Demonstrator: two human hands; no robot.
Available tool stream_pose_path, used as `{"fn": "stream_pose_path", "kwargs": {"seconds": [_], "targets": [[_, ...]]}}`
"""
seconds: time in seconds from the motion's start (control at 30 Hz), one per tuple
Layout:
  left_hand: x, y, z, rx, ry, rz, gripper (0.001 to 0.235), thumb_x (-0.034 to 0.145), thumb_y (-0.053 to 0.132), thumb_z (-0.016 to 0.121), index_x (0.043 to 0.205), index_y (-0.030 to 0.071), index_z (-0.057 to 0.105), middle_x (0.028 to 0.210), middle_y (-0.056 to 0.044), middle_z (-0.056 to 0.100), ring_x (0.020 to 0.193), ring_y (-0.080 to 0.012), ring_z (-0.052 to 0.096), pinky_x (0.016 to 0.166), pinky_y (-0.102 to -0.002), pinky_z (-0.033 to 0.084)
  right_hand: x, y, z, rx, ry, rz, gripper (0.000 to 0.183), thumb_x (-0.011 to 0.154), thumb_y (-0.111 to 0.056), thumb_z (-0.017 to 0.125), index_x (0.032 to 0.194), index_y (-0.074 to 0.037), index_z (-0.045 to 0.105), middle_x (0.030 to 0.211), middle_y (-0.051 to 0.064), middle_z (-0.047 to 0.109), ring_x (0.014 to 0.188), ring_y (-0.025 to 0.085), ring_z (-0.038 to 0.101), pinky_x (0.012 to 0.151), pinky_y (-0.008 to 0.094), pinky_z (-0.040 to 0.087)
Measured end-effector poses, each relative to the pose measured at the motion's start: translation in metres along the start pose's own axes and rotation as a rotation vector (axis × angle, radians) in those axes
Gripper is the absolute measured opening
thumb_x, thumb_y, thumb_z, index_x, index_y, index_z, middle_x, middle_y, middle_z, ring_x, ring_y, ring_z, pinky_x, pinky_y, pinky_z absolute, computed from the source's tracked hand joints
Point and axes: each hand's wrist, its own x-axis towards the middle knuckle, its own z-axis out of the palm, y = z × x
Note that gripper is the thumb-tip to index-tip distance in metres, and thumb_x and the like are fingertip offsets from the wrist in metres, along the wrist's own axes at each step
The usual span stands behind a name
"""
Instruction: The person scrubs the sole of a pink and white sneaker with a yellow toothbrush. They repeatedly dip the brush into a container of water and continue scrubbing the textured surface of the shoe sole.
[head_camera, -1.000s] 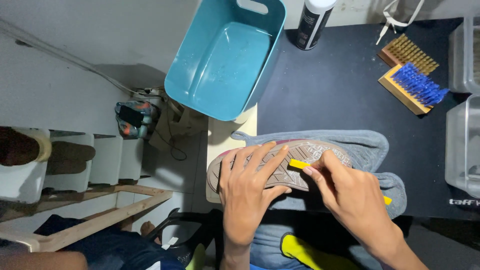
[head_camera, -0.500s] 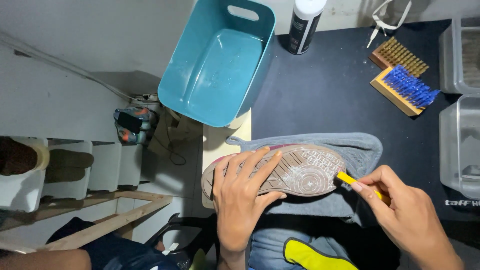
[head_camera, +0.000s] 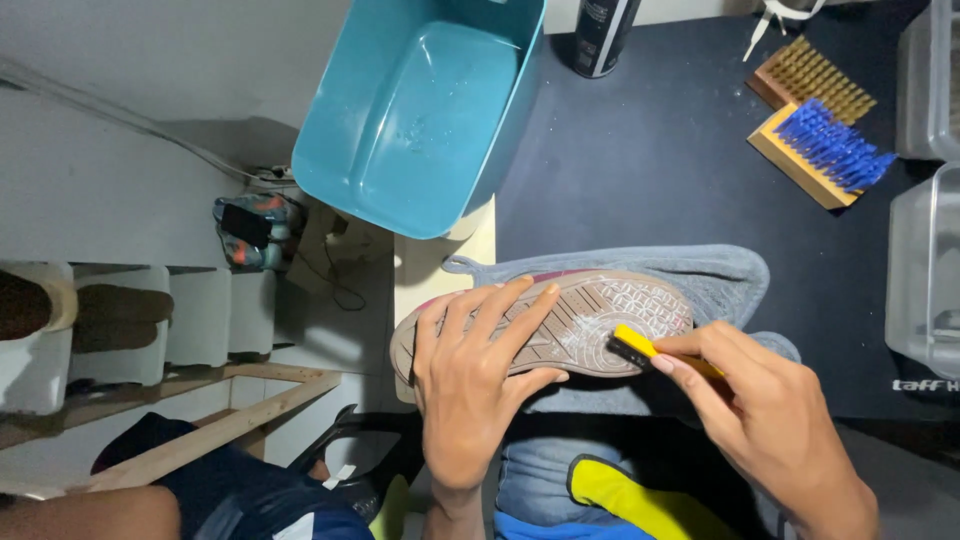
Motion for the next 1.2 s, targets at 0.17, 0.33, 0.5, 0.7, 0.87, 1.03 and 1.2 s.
{"fn": "stream_pose_path", "kwargs": {"seconds": [0.17,0.33,0.5,0.7,0.87,1.03,1.2], "targets": [[-0.002,0.001,0.003,0.003,0.015,-0.003,0.085,0.060,0.054,0.089,0.136,0.027,0.065,0.135,0.003,0.067,0.115,-0.0219,0.059,0.102,-0.042,0.040,-0.005,-0.012,0.011,-0.037,0.023,-0.005,0.009,0.096,-0.021,0.064,0.102,-0.016,0.069,0.089,-0.004,0.071,0.071,0.015,0.068,0.064,0.032,0.049],[-0.004,0.000,0.005,0.016,0.006,-0.005,0.085,0.059,0.055,0.089,0.136,0.028,0.065,0.135,0.004,0.067,0.115,-0.0214,0.059,0.100,-0.040,0.040,-0.032,0.017,-0.003,-0.066,-0.110,0.135,0.011,0.092,-0.031,0.067,0.099,-0.024,0.073,0.083,-0.010,0.075,0.065,0.012,0.069,0.064,0.029,0.051],[-0.003,0.000,0.006,0.018,0.037,0.001,0.089,0.054,0.054,0.093,0.134,0.028,0.066,0.132,0.004,0.068,0.114,-0.0212,0.060,0.100,-0.041,0.040,-0.051,0.021,-0.044,-0.157,0.051,0.482,0.013,0.087,-0.025,0.076,0.095,-0.023,0.086,0.068,-0.010,0.082,0.057,0.002,0.056,0.054,0.021,0.042],[-0.003,-0.001,0.004,0.023,0.058,0.022,0.072,0.068,0.061,0.080,0.132,0.028,0.068,0.133,0.005,0.068,0.114,-0.0208,0.060,0.101,-0.041,0.039,-0.142,0.314,-0.050,0.011,0.300,0.365,0.036,0.118,-0.007,0.046,0.146,0.011,0.058,0.136,0.026,0.060,0.116,0.034,0.057,0.103,0.040,0.040],[-0.005,-0.005,0.008,0.032,0.085,0.052,0.069,0.068,0.060,0.081,0.128,0.027,0.071,0.130,0.005,0.070,0.112,-0.0195,0.063,0.101,-0.040,0.039,-0.076,0.221,-0.089,-0.196,0.378,0.375,0.027,0.115,-0.001,0.057,0.140,0.005,0.067,0.130,0.022,0.066,0.101,0.031,0.061,0.079,0.039,0.044],[-0.009,-0.007,0.014,0.094,0.091,0.051,0.065,0.074,0.063,0.077,0.128,0.029,0.071,0.130,0.005,0.070,0.113,-0.0194,0.063,0.101,-0.041,0.041,-0.031,0.137,-0.096,-0.522,0.307,0.424,0.031,0.107,-0.011,0.069,0.137,-0.011,0.078,0.119,0.013,0.078,0.094,0.029,0.072,0.079,0.039,0.053],[-0.001,0.000,0.004,0.046,0.079,0.045,0.070,0.071,0.062,0.077,0.131,0.027,0.069,0.133,0.006,0.068,0.111,-0.0203,0.061,0.101,-0.041,0.040,-0.048,0.249,-0.073,-0.111,0.383,0.198,0.043,0.116,0.013,0.047,0.159,0.017,0.051,0.151,0.036,0.053,0.122,0.044,0.056,0.101,0.048,0.045]]}}
